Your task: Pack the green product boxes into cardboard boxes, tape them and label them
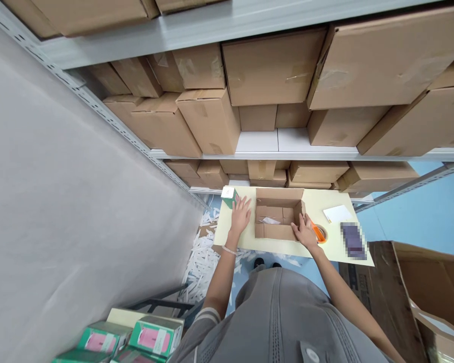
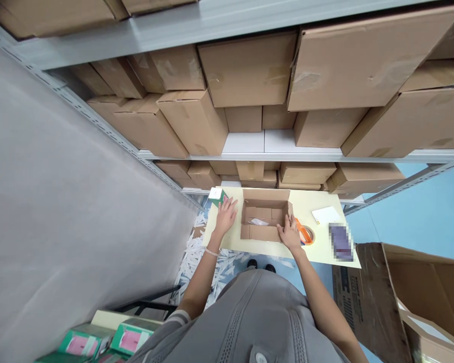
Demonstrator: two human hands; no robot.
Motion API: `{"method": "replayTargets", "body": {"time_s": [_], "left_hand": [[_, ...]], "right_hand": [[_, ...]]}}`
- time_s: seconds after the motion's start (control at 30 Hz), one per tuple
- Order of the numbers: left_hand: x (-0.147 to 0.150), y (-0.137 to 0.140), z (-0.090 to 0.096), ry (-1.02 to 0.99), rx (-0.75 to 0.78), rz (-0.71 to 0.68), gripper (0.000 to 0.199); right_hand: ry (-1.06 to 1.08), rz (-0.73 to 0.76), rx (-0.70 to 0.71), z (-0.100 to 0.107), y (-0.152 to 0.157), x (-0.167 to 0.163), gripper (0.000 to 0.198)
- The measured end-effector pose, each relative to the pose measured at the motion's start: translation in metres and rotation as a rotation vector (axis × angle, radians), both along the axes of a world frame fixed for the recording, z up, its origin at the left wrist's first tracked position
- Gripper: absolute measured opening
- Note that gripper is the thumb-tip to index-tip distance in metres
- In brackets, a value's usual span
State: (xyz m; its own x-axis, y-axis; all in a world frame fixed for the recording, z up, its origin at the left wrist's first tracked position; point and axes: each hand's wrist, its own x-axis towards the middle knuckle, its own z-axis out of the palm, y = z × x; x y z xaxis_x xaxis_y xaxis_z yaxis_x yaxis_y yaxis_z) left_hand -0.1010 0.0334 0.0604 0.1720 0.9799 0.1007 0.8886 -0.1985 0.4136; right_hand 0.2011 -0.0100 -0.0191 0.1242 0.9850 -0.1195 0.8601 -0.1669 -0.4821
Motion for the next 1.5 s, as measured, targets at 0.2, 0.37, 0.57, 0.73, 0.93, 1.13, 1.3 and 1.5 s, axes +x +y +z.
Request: {"method": "replayTargets", "body": {"time_s": [0.2,0.37,0.57,0.73,0.93,1.13,1.3,1.5], "left_hand": [[-0.033,0.044,0.011,0.019,-0.071,0.427,0.059],[-0.046,0.069,-0.003,-0.041,-0.172,0.499,0.067],[-0.040,0.077,-0.026,-0.126,-0.064,0.489,0.063],[-0.032,0.081,-0.035,-0.154,0.003,0.525,0.060],[-0.036,0.081,-0.034,-0.172,0.025,0.546,0.056],[-0.049,0.071,-0.031,-0.252,0.095,0.567,0.059],[-0.054,0.061,-0.011,-0.368,0.225,0.583,0.060],[-0.043,0.039,0.030,-0.444,0.289,0.603,0.062]], "right_hand": [[-0.006,0.002,-0.030,-0.003,0.003,0.000,0.073],[-0.002,-0.003,-0.033,-0.005,0.002,0.000,0.069],[-0.003,-0.033,-0.042,-0.006,0.000,-0.003,0.069],[0.004,-0.031,-0.039,-0.004,0.002,-0.004,0.069],[0.033,-0.025,-0.010,-0.006,0.002,-0.004,0.068],[0.015,-0.013,0.008,-0.011,0.003,-0.004,0.068],[-0.014,-0.018,-0.009,-0.010,0.006,-0.005,0.068],[0.004,-0.030,-0.047,-0.008,0.007,-0.007,0.066]]}}
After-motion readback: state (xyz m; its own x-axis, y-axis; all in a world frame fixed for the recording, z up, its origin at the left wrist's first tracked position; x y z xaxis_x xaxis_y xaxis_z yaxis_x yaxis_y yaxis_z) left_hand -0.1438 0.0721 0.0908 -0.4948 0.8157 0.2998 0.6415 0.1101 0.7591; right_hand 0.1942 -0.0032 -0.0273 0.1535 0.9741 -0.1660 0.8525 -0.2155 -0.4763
